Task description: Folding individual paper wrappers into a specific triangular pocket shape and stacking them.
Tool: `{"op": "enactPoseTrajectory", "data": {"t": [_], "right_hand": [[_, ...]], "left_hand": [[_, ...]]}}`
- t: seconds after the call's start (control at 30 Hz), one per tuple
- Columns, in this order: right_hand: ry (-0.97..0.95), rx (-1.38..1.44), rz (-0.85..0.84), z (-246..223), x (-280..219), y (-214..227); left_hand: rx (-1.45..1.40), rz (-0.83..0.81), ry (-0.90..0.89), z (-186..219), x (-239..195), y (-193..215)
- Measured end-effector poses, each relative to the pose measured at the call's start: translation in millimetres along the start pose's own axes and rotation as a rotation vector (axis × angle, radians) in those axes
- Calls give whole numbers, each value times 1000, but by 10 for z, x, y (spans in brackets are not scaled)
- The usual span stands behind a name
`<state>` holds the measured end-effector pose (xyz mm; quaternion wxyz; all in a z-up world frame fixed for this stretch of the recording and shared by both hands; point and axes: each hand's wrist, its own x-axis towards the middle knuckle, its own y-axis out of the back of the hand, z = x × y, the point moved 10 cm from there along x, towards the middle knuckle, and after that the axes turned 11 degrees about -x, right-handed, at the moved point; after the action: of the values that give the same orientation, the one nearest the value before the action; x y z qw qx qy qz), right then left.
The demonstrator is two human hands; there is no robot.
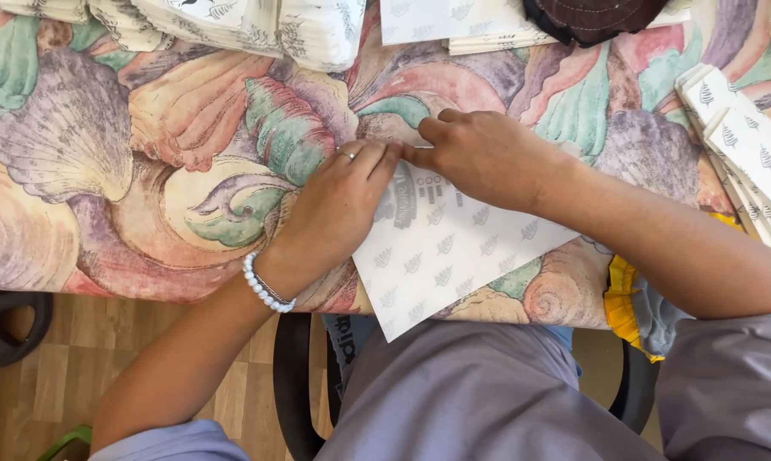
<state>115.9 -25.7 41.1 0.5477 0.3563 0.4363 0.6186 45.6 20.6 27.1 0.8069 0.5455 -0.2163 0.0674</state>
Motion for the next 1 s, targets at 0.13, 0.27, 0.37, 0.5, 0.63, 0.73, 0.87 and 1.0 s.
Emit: {"op": "enactPoseTrajectory", "data": {"t": [0.13,0.27,0.37,0.5,0.63,0.73,0.87,1.0], "right_hand": [[-16,119,32,124,-184,-86],[-80,219,17,375,-528,-155],[-134,197,5,507,-743,-169],[-187,113,-46,543,-856,-192],[-155,-22,-95,423,-848,-137],[-114,-73,-118,321,-821,-73],[-48,-203,-129,243,-753,-54],[-16,-210,-173,223,-701,-105]], "left_hand": [[128,-17,0,33,-103,-154],[180,-38,29,0,-118,-195],[185,-77,35,-16,-119,-222],[162,-146,69,79,-21,-95],[146,-181,88,72,0,-100],[183,-220,128,43,49,-105],[199,-293,149,73,129,-80],[239,-310,149,65,97,-155]]}}
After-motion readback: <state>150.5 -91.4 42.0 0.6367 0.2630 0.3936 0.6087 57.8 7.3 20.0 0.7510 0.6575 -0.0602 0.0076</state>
